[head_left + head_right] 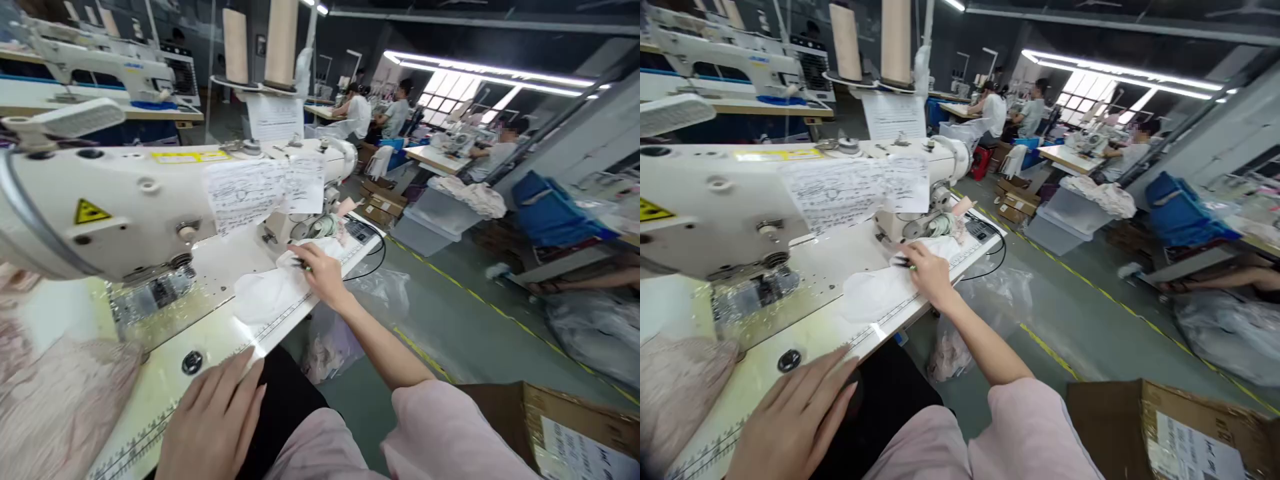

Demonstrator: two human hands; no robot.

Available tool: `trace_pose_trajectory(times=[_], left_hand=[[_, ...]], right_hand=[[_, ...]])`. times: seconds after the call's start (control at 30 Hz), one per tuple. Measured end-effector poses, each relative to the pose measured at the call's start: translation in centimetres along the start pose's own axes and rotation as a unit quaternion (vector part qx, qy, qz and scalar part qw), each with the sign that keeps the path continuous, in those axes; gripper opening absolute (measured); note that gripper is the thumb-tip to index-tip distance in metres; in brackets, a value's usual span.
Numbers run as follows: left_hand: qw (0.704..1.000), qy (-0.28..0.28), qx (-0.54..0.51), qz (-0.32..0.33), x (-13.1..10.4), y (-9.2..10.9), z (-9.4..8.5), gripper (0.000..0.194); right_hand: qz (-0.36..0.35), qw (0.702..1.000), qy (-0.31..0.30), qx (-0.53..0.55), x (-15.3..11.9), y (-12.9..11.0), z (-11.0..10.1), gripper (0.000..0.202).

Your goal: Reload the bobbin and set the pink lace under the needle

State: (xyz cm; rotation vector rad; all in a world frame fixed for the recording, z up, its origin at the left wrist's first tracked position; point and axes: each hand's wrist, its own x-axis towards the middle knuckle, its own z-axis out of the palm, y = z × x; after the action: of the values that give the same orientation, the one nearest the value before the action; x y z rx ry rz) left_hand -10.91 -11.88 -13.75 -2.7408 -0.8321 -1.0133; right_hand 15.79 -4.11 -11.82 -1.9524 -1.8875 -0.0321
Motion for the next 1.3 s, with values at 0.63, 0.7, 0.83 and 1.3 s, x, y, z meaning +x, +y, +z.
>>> trace_pose_trajectory(times=[0.63,0.7,0.83,1.3], left_hand=[[0.964,-0.232,-0.005,-0.126,13.4,-1.2,12.6,0.066],[0.965,-0.227,-0.004,-0.134,14.0,-1.1,13.0,0.063],[0.969,-0.206,-0.007,-0.136,14.5,-1.6,12.9,0.051],[0.975,-0.19,-0.081,-0.084,15.1,-4.2,11.2,0.019]], right_hand=[[0.146,0.988,0.015,-0.055,2.3,14.6,-0.7,0.047],[0.147,0.988,0.02,-0.053,2.6,15.2,-0.6,0.047],[0.147,0.988,0.041,-0.04,2.6,15.8,-0.7,0.047],[0.002,0.996,0.041,0.076,-1.3,10.6,-0.9,0.039]])
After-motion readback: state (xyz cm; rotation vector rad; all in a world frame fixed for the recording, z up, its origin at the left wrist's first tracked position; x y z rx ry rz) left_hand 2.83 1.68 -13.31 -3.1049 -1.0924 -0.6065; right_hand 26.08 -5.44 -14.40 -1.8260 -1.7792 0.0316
